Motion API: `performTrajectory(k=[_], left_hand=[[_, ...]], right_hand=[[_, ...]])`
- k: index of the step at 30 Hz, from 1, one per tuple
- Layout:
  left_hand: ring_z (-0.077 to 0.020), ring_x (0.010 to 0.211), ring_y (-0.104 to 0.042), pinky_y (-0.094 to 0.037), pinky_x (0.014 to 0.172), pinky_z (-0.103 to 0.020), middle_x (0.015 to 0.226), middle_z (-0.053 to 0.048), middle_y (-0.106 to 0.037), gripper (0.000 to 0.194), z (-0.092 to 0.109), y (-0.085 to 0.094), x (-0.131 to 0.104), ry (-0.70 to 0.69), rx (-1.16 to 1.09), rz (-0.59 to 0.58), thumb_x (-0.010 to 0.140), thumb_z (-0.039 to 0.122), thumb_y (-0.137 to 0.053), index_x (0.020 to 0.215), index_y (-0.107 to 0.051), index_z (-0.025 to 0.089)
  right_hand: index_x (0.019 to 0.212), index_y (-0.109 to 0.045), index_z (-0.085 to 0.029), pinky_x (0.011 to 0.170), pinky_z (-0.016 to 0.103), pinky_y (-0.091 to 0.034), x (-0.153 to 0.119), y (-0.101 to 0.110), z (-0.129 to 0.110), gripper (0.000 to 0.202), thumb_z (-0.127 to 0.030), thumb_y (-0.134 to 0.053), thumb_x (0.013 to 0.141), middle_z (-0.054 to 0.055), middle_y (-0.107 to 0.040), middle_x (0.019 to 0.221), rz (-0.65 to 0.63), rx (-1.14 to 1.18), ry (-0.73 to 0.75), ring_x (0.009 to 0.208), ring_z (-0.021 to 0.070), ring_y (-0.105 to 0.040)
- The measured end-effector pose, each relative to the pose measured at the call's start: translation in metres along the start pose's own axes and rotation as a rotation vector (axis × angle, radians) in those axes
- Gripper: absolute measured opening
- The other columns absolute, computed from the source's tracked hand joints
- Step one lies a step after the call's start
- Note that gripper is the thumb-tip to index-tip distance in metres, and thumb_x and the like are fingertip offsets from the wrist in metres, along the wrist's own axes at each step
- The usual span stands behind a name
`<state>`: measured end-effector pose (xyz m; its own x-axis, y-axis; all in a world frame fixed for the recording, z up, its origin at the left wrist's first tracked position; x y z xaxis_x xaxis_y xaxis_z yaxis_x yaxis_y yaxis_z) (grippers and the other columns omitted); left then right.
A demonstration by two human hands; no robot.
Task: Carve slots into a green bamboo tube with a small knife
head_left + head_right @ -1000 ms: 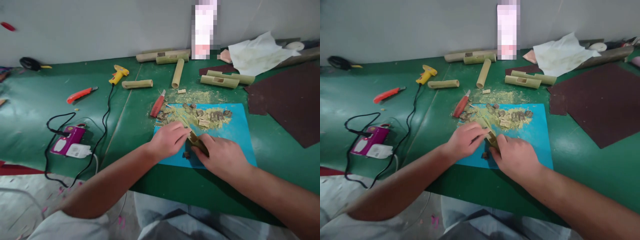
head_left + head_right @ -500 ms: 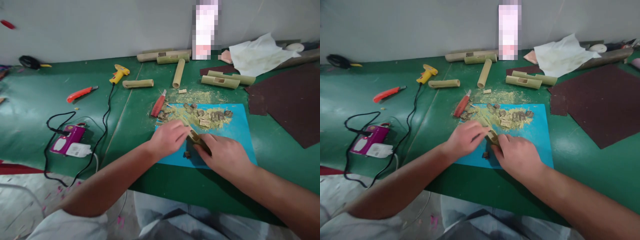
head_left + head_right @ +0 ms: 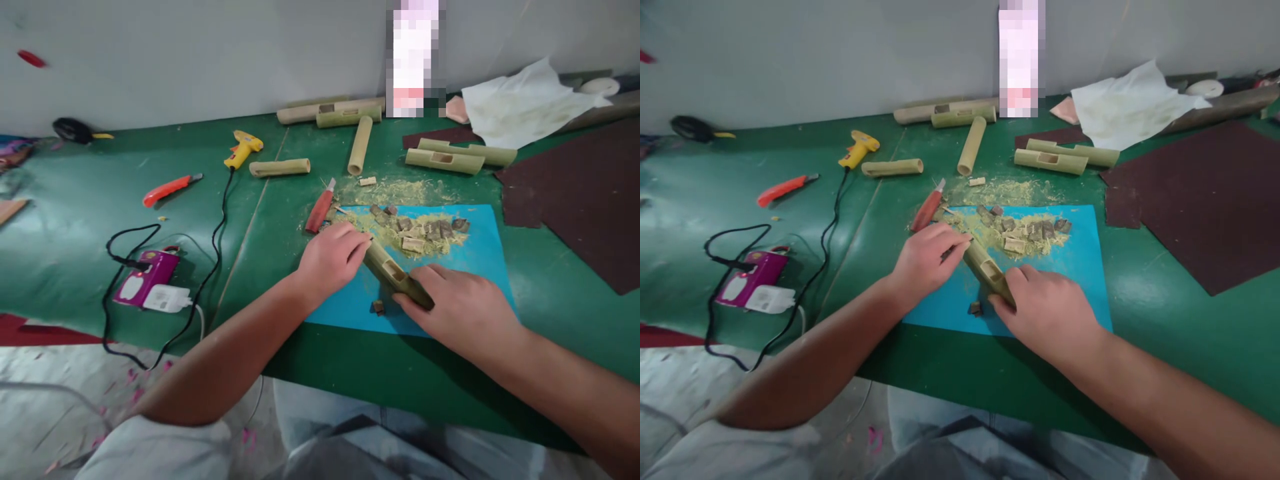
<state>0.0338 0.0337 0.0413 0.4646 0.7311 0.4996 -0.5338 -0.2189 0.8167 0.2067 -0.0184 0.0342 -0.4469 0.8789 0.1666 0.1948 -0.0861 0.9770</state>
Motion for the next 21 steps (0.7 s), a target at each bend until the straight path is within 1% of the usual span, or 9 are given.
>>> performTrajectory(k=[5, 10, 12, 14, 18, 21], left_hand=[[-0.0166, 0.079, -0.068, -0.056, 0.075, -0.029, 0.084, -0.007, -0.071, 0.021, 0.005, 0.001, 0.001, -0.009, -0.027, 0.035, 0.102, 0.022, -0.057, 0.095, -0.075, 0.014], [-0.0158, 0.079, -0.067, -0.055, 0.074, -0.027, 0.084, -0.006, -0.071, 0.025, 0.019, -0.007, -0.002, -0.060, -0.139, -0.063, 0.105, 0.025, -0.052, 0.101, -0.075, 0.015], [-0.0155, 0.078, -0.066, -0.055, 0.074, -0.028, 0.084, -0.006, -0.071, 0.025, 0.017, -0.005, -0.003, -0.021, -0.124, -0.034, 0.105, 0.026, -0.052, 0.100, -0.074, 0.015], [-0.0157, 0.077, -0.065, -0.054, 0.074, -0.028, 0.082, -0.006, -0.070, 0.026, 0.015, -0.003, -0.004, 0.005, -0.079, 0.004, 0.105, 0.025, -0.053, 0.094, -0.074, 0.015], [-0.0150, 0.074, -0.064, -0.052, 0.070, -0.026, 0.077, -0.004, -0.068, 0.029, 0.023, -0.009, -0.006, -0.084, -0.109, -0.061, 0.106, 0.026, -0.051, 0.093, -0.074, 0.015], [-0.0158, 0.078, -0.066, -0.054, 0.074, -0.028, 0.080, -0.005, -0.070, 0.028, 0.017, -0.006, -0.005, -0.026, -0.079, -0.011, 0.106, 0.026, -0.051, 0.094, -0.074, 0.015]], right_hand=[[0.076, -0.061, -0.020, 0.052, 0.032, -0.018, -0.003, -0.004, -0.001, 0.029, -0.038, -0.051, 0.096, 0.003, -0.062, 0.066, -0.007, 0.006, 0.001, 0.051, 0.0138, -0.049], [0.078, -0.061, -0.020, 0.052, 0.031, -0.019, -0.002, -0.007, 0.000, 0.029, -0.036, -0.047, 0.099, 0.003, -0.063, 0.067, -0.048, 0.066, -0.017, 0.052, 0.0130, -0.049], [0.079, -0.061, -0.020, 0.052, 0.031, -0.019, -0.002, -0.007, 0.000, 0.029, -0.037, -0.048, 0.098, 0.002, -0.063, 0.067, -0.049, 0.077, -0.018, 0.052, 0.0132, -0.049], [0.079, -0.061, -0.020, 0.052, 0.030, -0.019, -0.002, -0.007, 0.001, 0.028, -0.038, -0.050, 0.098, 0.002, -0.063, 0.068, -0.053, 0.079, -0.022, 0.053, 0.0134, -0.050], [0.079, -0.061, -0.020, 0.053, 0.031, -0.020, -0.002, -0.010, 0.001, 0.027, -0.037, -0.050, 0.098, 0.003, -0.063, 0.068, -0.079, 0.089, -0.023, 0.053, 0.0136, -0.050], [0.079, -0.061, -0.020, 0.053, 0.031, -0.020, -0.002, -0.009, 0.002, 0.028, -0.038, -0.050, 0.098, 0.002, -0.062, 0.068, -0.084, 0.092, -0.037, 0.054, 0.0138, -0.050]])
Point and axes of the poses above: each hand's wrist, its own x-axis towards the middle knuckle, its own y-axis out of the back of the hand, z = x × y, the point moved 7 cm from there along x, towards the middle knuckle
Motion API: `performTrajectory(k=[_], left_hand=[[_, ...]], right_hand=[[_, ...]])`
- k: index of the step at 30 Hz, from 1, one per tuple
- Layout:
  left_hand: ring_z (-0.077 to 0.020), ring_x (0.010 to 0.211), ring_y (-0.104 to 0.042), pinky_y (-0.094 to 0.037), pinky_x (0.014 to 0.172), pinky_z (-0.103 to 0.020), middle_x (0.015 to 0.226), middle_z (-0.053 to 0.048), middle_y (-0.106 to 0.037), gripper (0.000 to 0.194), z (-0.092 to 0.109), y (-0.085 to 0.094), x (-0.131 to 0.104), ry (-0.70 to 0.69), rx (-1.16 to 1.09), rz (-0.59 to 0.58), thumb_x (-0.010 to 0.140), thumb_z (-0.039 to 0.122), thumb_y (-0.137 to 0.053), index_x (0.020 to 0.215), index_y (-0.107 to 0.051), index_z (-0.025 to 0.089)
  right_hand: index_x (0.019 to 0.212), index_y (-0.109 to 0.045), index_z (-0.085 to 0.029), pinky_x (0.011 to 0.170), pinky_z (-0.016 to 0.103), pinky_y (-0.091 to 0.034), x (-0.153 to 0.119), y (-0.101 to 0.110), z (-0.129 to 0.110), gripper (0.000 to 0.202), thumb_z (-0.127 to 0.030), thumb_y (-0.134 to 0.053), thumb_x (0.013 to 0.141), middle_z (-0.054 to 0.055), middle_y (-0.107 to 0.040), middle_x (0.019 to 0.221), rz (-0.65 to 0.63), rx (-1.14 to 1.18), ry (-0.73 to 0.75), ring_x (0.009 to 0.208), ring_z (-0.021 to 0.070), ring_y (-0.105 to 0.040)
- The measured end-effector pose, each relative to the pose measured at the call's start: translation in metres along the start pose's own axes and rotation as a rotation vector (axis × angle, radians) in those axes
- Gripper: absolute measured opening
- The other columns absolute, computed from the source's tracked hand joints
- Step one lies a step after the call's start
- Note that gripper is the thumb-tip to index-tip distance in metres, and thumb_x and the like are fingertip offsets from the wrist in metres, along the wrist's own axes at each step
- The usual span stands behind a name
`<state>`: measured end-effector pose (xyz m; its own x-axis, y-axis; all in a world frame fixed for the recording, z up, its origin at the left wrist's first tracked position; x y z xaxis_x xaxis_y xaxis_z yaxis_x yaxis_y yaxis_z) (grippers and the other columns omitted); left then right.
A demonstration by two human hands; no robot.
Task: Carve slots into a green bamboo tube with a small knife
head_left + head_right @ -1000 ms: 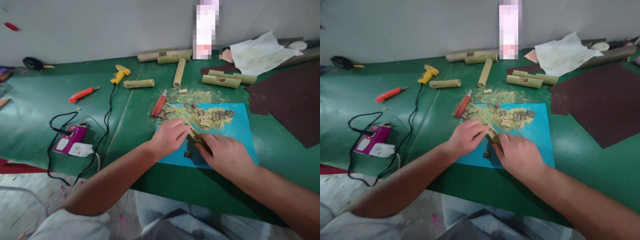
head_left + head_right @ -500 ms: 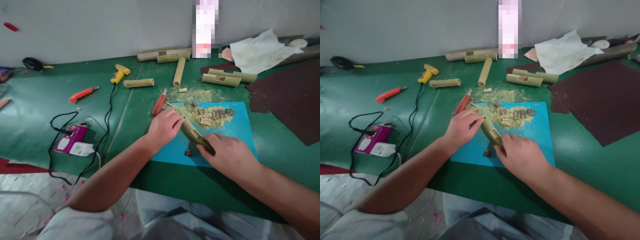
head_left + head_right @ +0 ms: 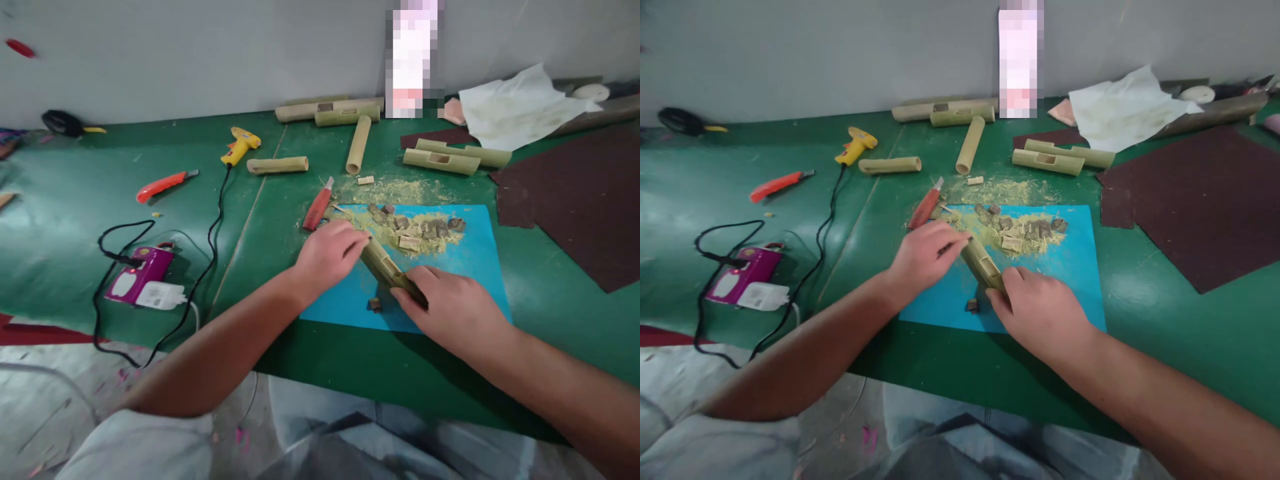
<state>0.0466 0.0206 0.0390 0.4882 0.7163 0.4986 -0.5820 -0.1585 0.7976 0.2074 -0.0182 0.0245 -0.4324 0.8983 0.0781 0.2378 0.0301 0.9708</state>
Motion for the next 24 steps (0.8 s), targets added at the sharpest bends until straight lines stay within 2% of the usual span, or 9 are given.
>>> performTrajectory(k=[4, 8, 11, 15, 18, 22, 24], left_hand=[[-0.0152, 0.076, -0.066, -0.055, 0.073, -0.027, 0.079, -0.005, -0.069, 0.029, -0.0002, -0.0024, 0.0001, -0.034, -0.030, -0.034, 0.106, 0.027, -0.050, 0.097, -0.075, 0.015], [-0.0156, 0.077, -0.066, -0.054, 0.073, -0.028, 0.081, -0.005, -0.070, 0.027, -0.0059, 0.0015, -0.0001, 0.023, -0.009, 0.003, 0.105, 0.026, -0.053, 0.095, -0.075, 0.015], [-0.0159, 0.077, -0.066, -0.054, 0.073, -0.028, 0.082, -0.006, -0.070, 0.026, -0.0022, -0.0002, 0.0003, -0.031, -0.035, -0.036, 0.105, 0.025, -0.052, 0.101, -0.075, 0.014], [-0.0154, 0.076, -0.066, -0.053, 0.073, -0.027, 0.080, -0.006, -0.069, 0.027, -0.0040, 0.0021, 0.0016, -0.017, -0.009, -0.008, 0.105, 0.024, -0.053, 0.093, -0.075, 0.013], [-0.0146, 0.075, -0.065, -0.051, 0.069, -0.025, 0.078, -0.004, -0.068, 0.028, -0.0011, -0.0024, 0.0012, -0.075, -0.014, -0.067, 0.106, 0.026, -0.051, 0.098, -0.075, 0.015], [-0.0149, 0.075, -0.064, -0.052, 0.070, -0.026, 0.078, -0.004, -0.068, 0.030, -0.0015, -0.0007, -0.0002, -0.049, 0.028, -0.026, 0.106, 0.027, -0.051, 0.094, -0.075, 0.015], [-0.0144, 0.073, -0.064, -0.051, 0.068, -0.025, 0.077, -0.004, -0.068, 0.030, 0.0036, -0.0038, -0.0017, -0.090, 0.013, -0.068, 0.107, 0.027, -0.050, 0.097, -0.076, 0.015]], right_hand=[[0.079, -0.060, -0.020, 0.053, 0.031, -0.021, 0.0002, 0.0014, -0.0013, 0.028, -0.037, -0.049, 0.098, 0.003, -0.062, 0.068, 0.007, -0.001, 0.021, 0.053, 0.0140, -0.051], [0.079, -0.061, -0.020, 0.052, 0.031, -0.020, -0.0004, 0.0017, -0.0005, 0.031, -0.039, -0.047, 0.100, 0.003, -0.063, 0.068, 0.022, 0.003, 0.016, 0.053, 0.0145, -0.050], [0.078, -0.061, -0.020, 0.052, 0.031, -0.019, -0.0011, 0.0008, -0.0012, 0.032, -0.038, -0.046, 0.100, 0.003, -0.062, 0.067, 0.028, 0.008, 0.022, 0.052, 0.0142, -0.049], [0.079, -0.061, -0.020, 0.052, 0.031, -0.019, -0.0010, 0.0012, -0.0010, 0.031, -0.038, -0.048, 0.099, 0.003, -0.063, 0.067, 0.042, 0.002, 0.013, 0.051, 0.0140, -0.049], [0.078, -0.061, -0.020, 0.052, 0.031, -0.020, -0.0001, 0.0011, -0.0006, 0.029, -0.036, -0.049, 0.099, 0.003, -0.064, 0.068, 0.019, 0.010, 0.014, 0.053, 0.0138, -0.051], [0.078, -0.061, -0.020, 0.053, 0.030, -0.020, 0.0005, 0.0010, 0.0015, 0.029, -0.038, -0.050, 0.099, 0.002, -0.064, 0.068, -0.005, 0.004, -0.002, 0.053, 0.0136, -0.052], [0.078, -0.060, -0.020, 0.053, 0.030, -0.020, 0.0006, -0.0001, 0.0018, 0.029, -0.037, -0.049, 0.099, 0.002, -0.063, 0.068, -0.019, 0.004, -0.003, 0.054, 0.0136, -0.052]])
Point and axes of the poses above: each hand's wrist, its own x-axis towards the middle knuckle, its own y-axis out of the back of the hand, z = x × y, the point moved 7 cm from there along x, towards the middle knuckle
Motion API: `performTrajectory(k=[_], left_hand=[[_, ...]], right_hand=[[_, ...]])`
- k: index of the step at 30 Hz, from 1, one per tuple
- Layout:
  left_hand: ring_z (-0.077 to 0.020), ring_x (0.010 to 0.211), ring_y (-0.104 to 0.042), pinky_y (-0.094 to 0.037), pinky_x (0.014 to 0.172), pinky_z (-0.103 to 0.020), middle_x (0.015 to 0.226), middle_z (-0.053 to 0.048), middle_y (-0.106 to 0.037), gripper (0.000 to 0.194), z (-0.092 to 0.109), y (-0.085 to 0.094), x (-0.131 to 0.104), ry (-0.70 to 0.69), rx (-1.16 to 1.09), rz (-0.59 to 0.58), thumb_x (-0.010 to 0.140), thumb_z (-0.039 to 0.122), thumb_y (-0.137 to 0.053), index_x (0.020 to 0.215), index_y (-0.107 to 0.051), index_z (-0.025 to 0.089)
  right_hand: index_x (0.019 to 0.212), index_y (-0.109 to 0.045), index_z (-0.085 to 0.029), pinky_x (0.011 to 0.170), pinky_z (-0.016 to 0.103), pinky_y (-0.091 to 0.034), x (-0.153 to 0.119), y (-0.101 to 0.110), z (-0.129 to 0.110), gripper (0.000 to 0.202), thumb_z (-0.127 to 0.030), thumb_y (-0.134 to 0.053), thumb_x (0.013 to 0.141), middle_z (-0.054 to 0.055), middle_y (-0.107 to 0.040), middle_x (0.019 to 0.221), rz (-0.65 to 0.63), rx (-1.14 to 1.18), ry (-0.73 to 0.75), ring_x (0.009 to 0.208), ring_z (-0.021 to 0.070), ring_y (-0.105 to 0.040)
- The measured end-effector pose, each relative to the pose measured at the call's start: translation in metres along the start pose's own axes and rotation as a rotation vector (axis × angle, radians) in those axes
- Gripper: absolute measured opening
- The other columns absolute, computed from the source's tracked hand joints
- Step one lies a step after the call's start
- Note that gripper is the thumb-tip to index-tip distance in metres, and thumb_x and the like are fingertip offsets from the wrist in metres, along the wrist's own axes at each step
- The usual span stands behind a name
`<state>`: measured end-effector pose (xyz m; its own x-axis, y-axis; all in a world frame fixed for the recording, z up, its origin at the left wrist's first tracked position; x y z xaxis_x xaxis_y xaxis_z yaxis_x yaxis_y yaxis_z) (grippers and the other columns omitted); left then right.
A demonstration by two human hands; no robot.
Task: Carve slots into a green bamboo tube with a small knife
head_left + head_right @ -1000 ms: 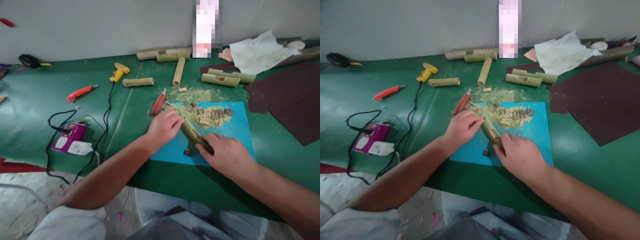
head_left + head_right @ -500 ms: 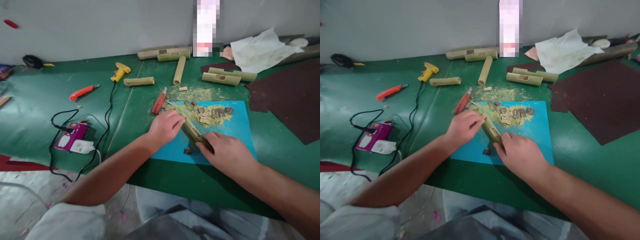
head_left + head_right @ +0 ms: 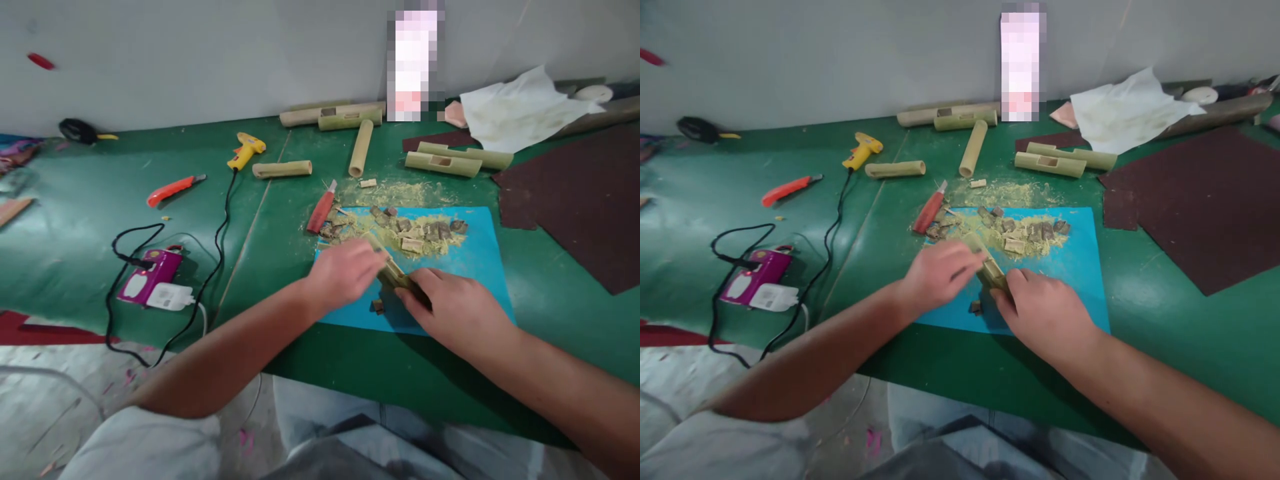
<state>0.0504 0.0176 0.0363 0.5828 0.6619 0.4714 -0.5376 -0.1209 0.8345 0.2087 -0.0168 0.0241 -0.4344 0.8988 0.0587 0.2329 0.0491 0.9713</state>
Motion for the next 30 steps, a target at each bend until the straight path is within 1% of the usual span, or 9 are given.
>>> performTrajectory(k=[2, 5, 9, 13, 16, 19, 23, 27, 30], left_hand=[[-0.0143, 0.073, -0.064, -0.050, 0.066, -0.025, 0.078, -0.003, -0.068, 0.029, 0.002, 0.000, 0.000, -0.020, -0.027, -0.014, 0.107, 0.028, -0.051, 0.099, -0.076, 0.015], [-0.0151, 0.076, -0.065, -0.051, 0.070, -0.025, 0.079, -0.005, -0.069, 0.029, -0.004, 0.006, 0.000, 0.044, -0.017, 0.053, 0.106, 0.027, -0.053, 0.095, -0.075, 0.013], [-0.0140, 0.076, -0.067, -0.052, 0.070, -0.024, 0.081, -0.004, -0.070, 0.028, -0.004, 0.002, 0.000, 0.005, -0.034, -0.008, 0.107, 0.028, -0.050, 0.104, -0.076, 0.015], [-0.0150, 0.077, -0.067, -0.054, 0.072, -0.025, 0.083, -0.006, -0.072, 0.029, -0.011, 0.006, 0.000, 0.055, 0.024, 0.057, 0.106, 0.029, -0.052, 0.099, -0.076, 0.014], [-0.0145, 0.076, -0.067, -0.054, 0.071, -0.025, 0.082, -0.005, -0.071, 0.030, -0.011, 0.003, 0.001, 0.058, 0.011, 0.020, 0.107, 0.029, -0.050, 0.101, -0.076, 0.015], [-0.0142, 0.075, -0.066, -0.053, 0.071, -0.024, 0.081, -0.005, -0.070, 0.031, -0.011, 0.005, 0.002, 0.091, 0.033, 0.052, 0.106, 0.028, -0.050, 0.095, -0.076, 0.015], [-0.0140, 0.075, -0.066, -0.052, 0.068, -0.024, 0.081, -0.004, -0.070, 0.030, -0.005, 0.000, 0.003, 0.052, -0.013, -0.007, 0.107, 0.028, -0.050, 0.098, -0.076, 0.015], [-0.0146, 0.077, -0.066, -0.052, 0.071, -0.025, 0.082, -0.005, -0.070, 0.031, -0.009, 0.004, 0.003, 0.115, 0.009, 0.030, 0.107, 0.028, -0.050, 0.095, -0.075, 0.015], [-0.0138, 0.076, -0.066, -0.051, 0.069, -0.024, 0.081, -0.004, -0.071, 0.030, -0.005, 0.000, 0.003, 0.074, -0.047, -0.034, 0.107, 0.029, -0.049, 0.099, -0.075, 0.016]], right_hand=[[0.079, -0.061, -0.020, 0.053, 0.030, -0.020, 0.000, -0.001, 0.000, 0.029, -0.037, -0.049, 0.099, 0.002, -0.064, 0.069, -0.013, 0.004, -0.006, 0.054, 0.0135, -0.052], [0.081, -0.062, -0.020, 0.052, 0.030, -0.020, 0.001, -0.001, 0.001, 0.029, -0.039, -0.050, 0.099, 0.003, -0.066, 0.071, -0.013, -0.001, -0.023, 0.053, 0.0137, -0.052], [0.079, -0.062, -0.020, 0.052, 0.030, -0.019, 0.001, -0.002, 0.000, 0.028, -0.038, -0.051, 0.098, 0.003, -0.065, 0.069, -0.012, -0.012, -0.015, 0.053, 0.0142, -0.052], [0.080, -0.063, -0.020, 0.052, 0.030, -0.018, 0.001, -0.001, 0.000, 0.028, -0.039, -0.052, 0.098, 0.003, -0.066, 0.069, 0.019, -0.022, -0.012, 0.052, 0.0140, -0.051], [0.078, -0.062, -0.020, 0.052, 0.030, -0.017, 0.000, -0.001, -0.001, 0.028, -0.038, -0.053, 0.097, 0.003, -0.064, 0.067, 0.021, -0.021, -0.007, 0.052, 0.0139, -0.050], [0.079, -0.062, -0.020, 0.052, 0.030, -0.017, 0.000, 0.001, -0.001, 0.027, -0.038, -0.053, 0.097, 0.002, -0.063, 0.066, 0.017, -0.020, -0.009, 0.051, 0.0139, -0.049], [0.078, -0.060, -0.021, 0.051, 0.029, -0.018, 0.001, 0.000, -0.001, 0.026, -0.036, -0.053, 0.097, 0.002, -0.063, 0.067, 0.002, -0.009, -0.011, 0.052, 0.0140, -0.050], [0.078, -0.060, -0.021, 0.051, 0.030, -0.018, 0.001, 0.000, -0.001, 0.027, -0.038, -0.052, 0.097, 0.002, -0.063, 0.067, 0.001, -0.011, -0.018, 0.052, 0.0143, -0.051], [0.077, -0.060, -0.021, 0.052, 0.030, -0.018, 0.001, 0.001, -0.003, 0.026, -0.036, -0.052, 0.097, 0.002, -0.063, 0.067, 0.009, -0.008, 0.001, 0.053, 0.0143, -0.052]])
Point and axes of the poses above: each hand's wrist, its own x-axis towards the middle knuckle, its own y-axis out of the back of the hand, z = x × y, the point moved 7 cm from there along x, towards the middle knuckle
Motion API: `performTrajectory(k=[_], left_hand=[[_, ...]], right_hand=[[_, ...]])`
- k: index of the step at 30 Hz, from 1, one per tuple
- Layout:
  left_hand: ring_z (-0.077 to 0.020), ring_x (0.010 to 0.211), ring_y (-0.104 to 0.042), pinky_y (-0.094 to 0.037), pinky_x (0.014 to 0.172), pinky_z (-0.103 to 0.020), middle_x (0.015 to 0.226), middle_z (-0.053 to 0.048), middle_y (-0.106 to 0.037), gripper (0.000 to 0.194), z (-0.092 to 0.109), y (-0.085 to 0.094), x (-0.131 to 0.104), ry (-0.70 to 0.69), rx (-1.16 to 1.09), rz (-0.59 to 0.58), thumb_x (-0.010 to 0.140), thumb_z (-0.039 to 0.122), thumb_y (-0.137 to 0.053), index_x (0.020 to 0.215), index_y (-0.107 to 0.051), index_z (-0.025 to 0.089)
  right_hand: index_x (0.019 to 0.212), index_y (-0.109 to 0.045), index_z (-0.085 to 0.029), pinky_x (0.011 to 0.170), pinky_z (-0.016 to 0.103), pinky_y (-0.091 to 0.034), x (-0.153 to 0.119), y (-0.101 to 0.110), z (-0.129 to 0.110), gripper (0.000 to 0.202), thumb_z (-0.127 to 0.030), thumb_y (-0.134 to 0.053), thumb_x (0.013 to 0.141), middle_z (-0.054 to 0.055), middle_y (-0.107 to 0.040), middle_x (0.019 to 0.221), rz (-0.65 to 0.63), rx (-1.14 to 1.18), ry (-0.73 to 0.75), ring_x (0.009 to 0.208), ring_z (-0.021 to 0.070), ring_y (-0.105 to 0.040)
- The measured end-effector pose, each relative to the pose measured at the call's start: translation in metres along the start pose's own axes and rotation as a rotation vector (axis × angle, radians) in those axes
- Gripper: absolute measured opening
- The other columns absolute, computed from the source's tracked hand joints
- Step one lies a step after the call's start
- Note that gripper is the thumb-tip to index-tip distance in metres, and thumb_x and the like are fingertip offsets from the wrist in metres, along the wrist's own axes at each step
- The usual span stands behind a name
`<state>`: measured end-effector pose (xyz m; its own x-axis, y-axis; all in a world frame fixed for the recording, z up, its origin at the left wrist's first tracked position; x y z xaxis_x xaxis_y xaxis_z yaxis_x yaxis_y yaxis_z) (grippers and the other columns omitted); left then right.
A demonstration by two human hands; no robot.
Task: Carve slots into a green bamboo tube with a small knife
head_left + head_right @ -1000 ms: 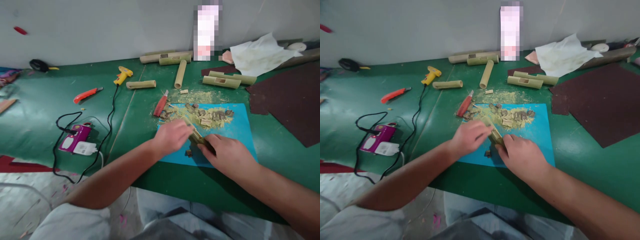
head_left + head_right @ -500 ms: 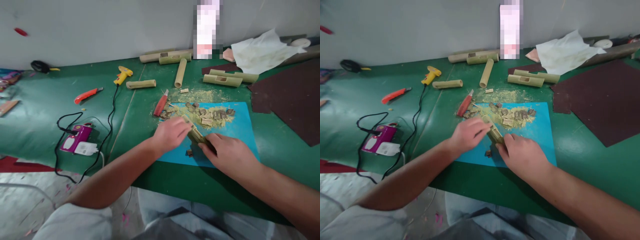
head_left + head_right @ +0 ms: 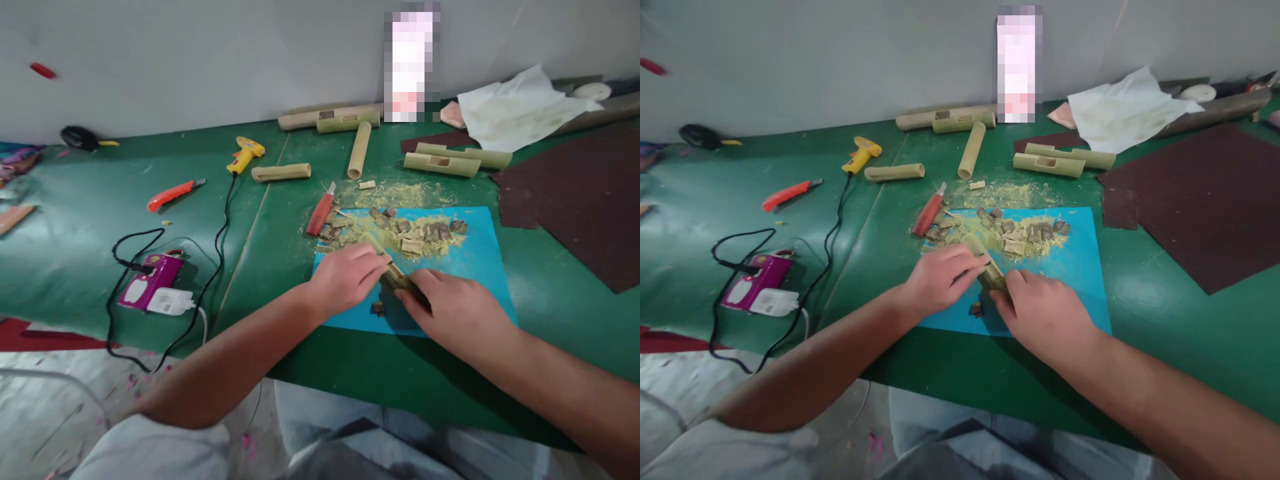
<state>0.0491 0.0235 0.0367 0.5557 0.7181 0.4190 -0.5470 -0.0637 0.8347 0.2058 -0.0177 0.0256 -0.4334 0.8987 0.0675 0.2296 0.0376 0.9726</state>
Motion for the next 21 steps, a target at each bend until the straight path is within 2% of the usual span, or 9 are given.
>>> performTrajectory(k=[4, 8, 12, 17, 21], left_hand=[[-0.0148, 0.077, -0.066, -0.052, 0.070, -0.025, 0.081, -0.005, -0.071, 0.031, -0.0002, 0.0038, -0.0006, 0.029, 0.014, 0.048, 0.107, 0.029, -0.050, 0.093, -0.075, 0.015], [-0.0136, 0.075, -0.067, -0.052, 0.067, -0.024, 0.082, -0.004, -0.072, 0.029, 0.0014, 0.0014, -0.0007, -0.009, -0.020, 0.010, 0.106, 0.028, -0.051, 0.098, -0.076, 0.016], [-0.0153, 0.079, -0.069, -0.055, 0.073, -0.026, 0.085, -0.006, -0.073, 0.027, -0.0049, 0.0059, -0.0012, 0.047, -0.004, 0.078, 0.105, 0.026, -0.052, 0.098, -0.075, 0.014], [-0.0147, 0.077, -0.069, -0.055, 0.071, -0.026, 0.087, -0.006, -0.074, 0.027, 0.0040, 0.0007, -0.0038, 0.005, -0.036, 0.027, 0.106, 0.027, -0.050, 0.106, -0.075, 0.016], [-0.0158, 0.080, -0.070, -0.056, 0.074, -0.027, 0.088, -0.006, -0.074, 0.026, 0.0008, 0.0031, -0.0027, 0.000, -0.021, 0.015, 0.105, 0.025, -0.051, 0.107, -0.075, 0.014]], right_hand=[[0.078, -0.060, -0.020, 0.051, 0.030, -0.018, -0.0009, 0.0012, 0.0002, 0.027, -0.037, -0.054, 0.097, 0.002, -0.063, 0.066, 0.018, -0.006, 0.004, 0.052, 0.0143, -0.052], [0.078, -0.061, -0.020, 0.052, 0.030, -0.019, -0.0023, -0.0006, -0.0001, 0.026, -0.036, -0.054, 0.098, 0.002, -0.065, 0.067, 0.032, -0.008, 0.022, 0.052, 0.0143, -0.052], [0.078, -0.060, -0.020, 0.051, 0.031, -0.018, -0.0028, 0.0007, -0.0013, 0.028, -0.037, -0.052, 0.099, 0.002, -0.064, 0.066, 0.064, -0.037, 0.032, 0.050, 0.0148, -0.052], [0.081, -0.061, -0.020, 0.052, 0.031, -0.019, -0.0041, 0.0059, -0.0061, 0.023, -0.035, -0.053, 0.097, 0.003, -0.065, 0.071, 0.079, -0.055, 0.086, 0.053, 0.0153, -0.053], [0.084, -0.062, -0.020, 0.051, 0.032, -0.019, -0.0050, 0.0040, -0.0054, 0.019, -0.034, -0.054, 0.095, 0.004, -0.066, 0.073, 0.042, -0.051, 0.085, 0.053, 0.0159, -0.053]])
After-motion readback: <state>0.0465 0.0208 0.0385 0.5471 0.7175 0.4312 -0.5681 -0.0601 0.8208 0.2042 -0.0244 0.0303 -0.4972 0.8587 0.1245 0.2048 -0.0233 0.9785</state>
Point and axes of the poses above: each hand's wrist, its own x-axis towards the middle knuckle, its own y-axis out of the back of the hand, z = x × y, the point moved 7 cm from there along x, towards the middle knuckle
